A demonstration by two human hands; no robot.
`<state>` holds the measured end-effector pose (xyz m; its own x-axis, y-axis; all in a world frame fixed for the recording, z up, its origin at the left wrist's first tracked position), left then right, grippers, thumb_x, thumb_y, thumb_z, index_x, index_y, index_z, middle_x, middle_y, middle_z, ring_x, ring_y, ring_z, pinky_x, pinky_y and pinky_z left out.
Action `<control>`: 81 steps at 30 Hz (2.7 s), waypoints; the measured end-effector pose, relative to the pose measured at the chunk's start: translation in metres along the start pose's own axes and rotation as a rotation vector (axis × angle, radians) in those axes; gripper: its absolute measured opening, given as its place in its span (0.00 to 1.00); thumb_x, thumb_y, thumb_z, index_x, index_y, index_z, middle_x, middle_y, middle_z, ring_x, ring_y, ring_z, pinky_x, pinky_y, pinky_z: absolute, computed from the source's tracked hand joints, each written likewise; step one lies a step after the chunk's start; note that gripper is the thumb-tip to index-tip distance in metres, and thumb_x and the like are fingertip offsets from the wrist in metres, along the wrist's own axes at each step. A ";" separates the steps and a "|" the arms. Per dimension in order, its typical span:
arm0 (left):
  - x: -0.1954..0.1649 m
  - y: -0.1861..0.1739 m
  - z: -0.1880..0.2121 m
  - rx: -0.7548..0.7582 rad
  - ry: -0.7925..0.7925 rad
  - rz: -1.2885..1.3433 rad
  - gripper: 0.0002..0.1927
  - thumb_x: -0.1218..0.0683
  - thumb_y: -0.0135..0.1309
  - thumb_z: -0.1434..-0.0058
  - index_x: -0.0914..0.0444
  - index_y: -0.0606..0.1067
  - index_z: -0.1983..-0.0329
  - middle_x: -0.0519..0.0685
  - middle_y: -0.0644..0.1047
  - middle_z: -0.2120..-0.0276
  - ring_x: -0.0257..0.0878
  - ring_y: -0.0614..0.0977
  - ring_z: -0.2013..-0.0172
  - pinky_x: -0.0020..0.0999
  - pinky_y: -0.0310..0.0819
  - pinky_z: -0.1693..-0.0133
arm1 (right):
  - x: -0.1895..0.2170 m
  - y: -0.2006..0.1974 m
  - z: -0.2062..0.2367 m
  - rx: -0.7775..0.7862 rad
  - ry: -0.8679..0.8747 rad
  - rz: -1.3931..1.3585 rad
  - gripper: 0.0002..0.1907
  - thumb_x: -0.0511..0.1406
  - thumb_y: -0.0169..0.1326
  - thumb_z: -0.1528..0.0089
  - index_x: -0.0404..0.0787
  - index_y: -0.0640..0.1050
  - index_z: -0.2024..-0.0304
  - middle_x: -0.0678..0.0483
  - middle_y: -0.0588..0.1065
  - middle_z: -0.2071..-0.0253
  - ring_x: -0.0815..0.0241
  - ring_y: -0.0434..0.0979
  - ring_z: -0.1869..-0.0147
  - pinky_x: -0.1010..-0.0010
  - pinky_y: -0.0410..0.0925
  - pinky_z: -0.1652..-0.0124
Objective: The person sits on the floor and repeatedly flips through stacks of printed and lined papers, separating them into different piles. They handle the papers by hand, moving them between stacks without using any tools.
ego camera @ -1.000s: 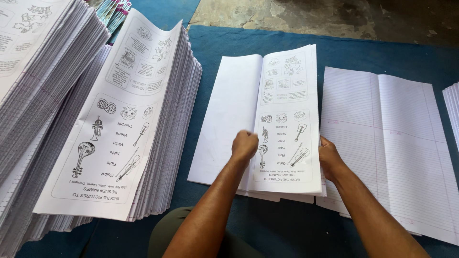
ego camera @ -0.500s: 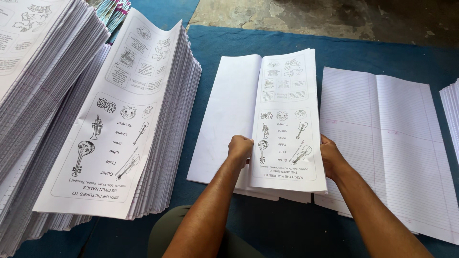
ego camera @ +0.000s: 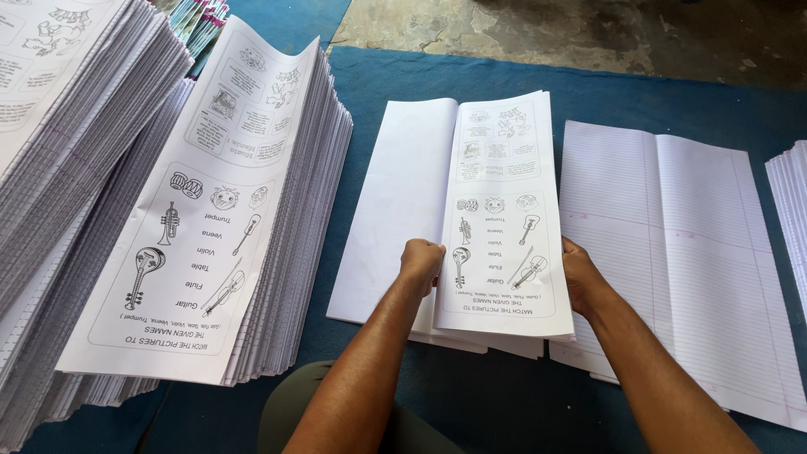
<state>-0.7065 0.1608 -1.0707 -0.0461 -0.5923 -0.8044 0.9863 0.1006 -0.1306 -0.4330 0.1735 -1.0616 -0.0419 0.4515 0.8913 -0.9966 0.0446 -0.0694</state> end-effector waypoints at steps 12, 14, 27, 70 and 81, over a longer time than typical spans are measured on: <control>-0.002 -0.005 0.006 -0.012 0.000 0.016 0.12 0.55 0.52 0.34 0.71 0.75 0.62 0.55 0.78 0.71 0.38 0.76 0.80 0.35 0.70 0.80 | -0.001 0.006 0.006 0.006 0.010 -0.026 0.30 0.29 0.52 0.43 0.36 0.68 0.37 0.39 0.78 0.57 0.54 0.83 0.62 0.64 0.79 0.68; -0.002 -0.006 0.004 -0.014 0.007 0.008 0.12 0.55 0.52 0.34 0.71 0.76 0.62 0.55 0.78 0.73 0.38 0.75 0.80 0.36 0.69 0.80 | -0.001 0.006 0.007 0.004 0.013 -0.027 0.30 0.29 0.53 0.43 0.37 0.68 0.36 0.39 0.77 0.57 0.54 0.82 0.62 0.64 0.78 0.68; 0.002 0.015 0.003 0.209 -0.025 0.279 0.21 0.53 0.47 0.32 0.77 0.69 0.46 0.61 0.78 0.57 0.43 0.83 0.61 0.36 0.80 0.58 | -0.013 0.002 -0.006 0.076 -0.002 -0.038 0.30 0.34 0.56 0.44 0.36 0.68 0.39 0.37 0.79 0.55 0.52 0.83 0.61 0.65 0.78 0.67; -0.003 0.057 0.015 0.419 -0.058 0.400 0.23 0.57 0.48 0.34 0.81 0.63 0.45 0.72 0.77 0.57 0.54 0.85 0.60 0.43 0.85 0.61 | 0.005 -0.015 0.003 0.127 0.159 -0.269 0.49 0.58 0.46 0.40 0.23 0.59 0.34 0.22 0.66 0.39 0.38 0.73 0.38 0.53 0.72 0.47; 0.024 0.067 0.009 0.328 -0.083 0.214 0.23 0.56 0.51 0.35 0.79 0.66 0.44 0.69 0.77 0.55 0.54 0.83 0.55 0.46 0.82 0.53 | -0.022 -0.018 0.009 0.085 0.295 0.066 0.33 0.30 0.55 0.42 0.18 0.60 0.39 0.21 0.72 0.50 0.33 0.81 0.47 0.53 0.75 0.53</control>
<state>-0.6402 0.1463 -1.0938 0.1654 -0.6499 -0.7418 0.9712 -0.0237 0.2372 -0.4149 0.1546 -1.0762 -0.0966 0.6905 0.7168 -0.9953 -0.0628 -0.0737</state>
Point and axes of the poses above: each hand's wrist, its own z-axis away from the middle knuckle, its own y-axis out of the palm, x = y × z, the point moved 10 cm from there along -z, towards the middle knuckle
